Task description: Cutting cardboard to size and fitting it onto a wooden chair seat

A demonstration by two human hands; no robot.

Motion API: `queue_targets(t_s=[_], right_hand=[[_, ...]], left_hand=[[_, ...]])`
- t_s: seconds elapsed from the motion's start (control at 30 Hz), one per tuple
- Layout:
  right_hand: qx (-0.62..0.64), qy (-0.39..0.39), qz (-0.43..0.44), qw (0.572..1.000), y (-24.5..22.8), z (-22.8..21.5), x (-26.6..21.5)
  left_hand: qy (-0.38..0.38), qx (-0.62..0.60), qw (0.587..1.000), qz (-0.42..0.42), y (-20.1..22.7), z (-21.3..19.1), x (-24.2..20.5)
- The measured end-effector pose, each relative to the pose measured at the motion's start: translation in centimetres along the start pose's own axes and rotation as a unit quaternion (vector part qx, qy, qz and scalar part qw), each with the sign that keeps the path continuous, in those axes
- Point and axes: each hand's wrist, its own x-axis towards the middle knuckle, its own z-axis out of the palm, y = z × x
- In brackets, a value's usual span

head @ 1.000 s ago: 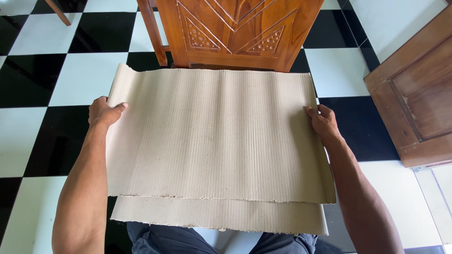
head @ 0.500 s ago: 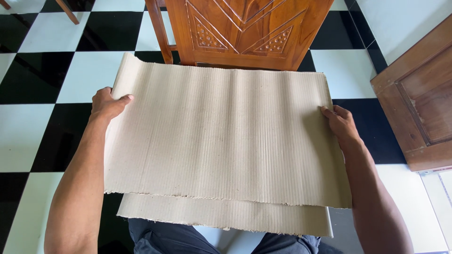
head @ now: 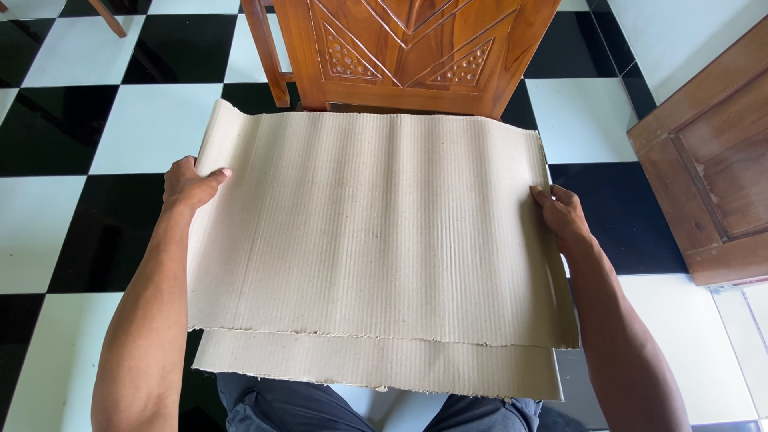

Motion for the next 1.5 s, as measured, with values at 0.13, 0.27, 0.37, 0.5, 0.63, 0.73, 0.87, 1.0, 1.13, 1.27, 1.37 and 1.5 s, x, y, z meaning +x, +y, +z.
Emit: queue_targets(t_s=[0.13, 0.27, 0.37, 0.5, 0.63, 0.73, 0.87, 1.0, 1.13, 1.27, 1.37, 1.5], right_hand=[[-0.009, 0.005, -0.007, 1.000, -0.1, 0.2, -0.5], [-0.018, 0.002, -0.019, 1.000, -0.2, -0.2, -0.8], [-0.015, 0.012, -0.014, 1.000, -0.8, -0.2, -1.3], [-0.020, 0.010, -0.007, 1.000, -0.8, 0.0, -1.1], [-0.023, 0.012, -0.012, 1.000, -0.9, 0.1, -1.1], [-0.020, 0.011, -0.013, 1.000, -1.1, 0.3, -1.3], [-0.010, 0.000, 0.022, 1.000, -0.4, 0.2, -0.6], [0.001, -0.004, 0.025, 1.000, -0.1, 0.3, -0.3], [0.008, -0.008, 0.034, 0.999, -0.4, 0.5, -0.9], [0.003, -0.011, 0.057, 0.998, -1.0, 0.7, -1.5], [-0.001, -0.010, 0.056, 0.998, 0.2, 0.2, -0.1], [-0.002, -0.018, 0.065, 0.998, 0.3, 0.3, 0.2]], left_hand=[[0.009, 0.005, 1.000, 0.004, 0.1, -0.3, 0.1], [0.020, 0.009, 1.000, 0.014, 0.6, -1.0, 0.0], [0.032, 0.012, 0.999, 0.016, 1.4, -2.1, -0.6], [0.030, 0.013, 0.999, 0.020, 2.0, -2.9, -1.2], [0.023, 0.026, 0.999, 0.018, 1.5, -1.9, -0.8], [0.020, 0.034, 0.999, 0.011, 1.4, -1.4, -1.1], [0.014, 0.034, 0.999, -0.001, 1.2, -0.5, -1.6], [0.018, 0.041, 0.999, 0.006, 0.9, -0.1, -1.2], [0.028, 0.041, 0.999, 0.007, 0.3, 0.1, -0.6], [0.027, 0.030, 0.999, -0.003, 0.8, 0.1, -1.3], [-0.006, 0.027, 0.999, -0.018, -0.2, 1.4, -0.5], [-0.030, 0.013, 0.998, -0.046, -1.6, 4.2, 0.9]])
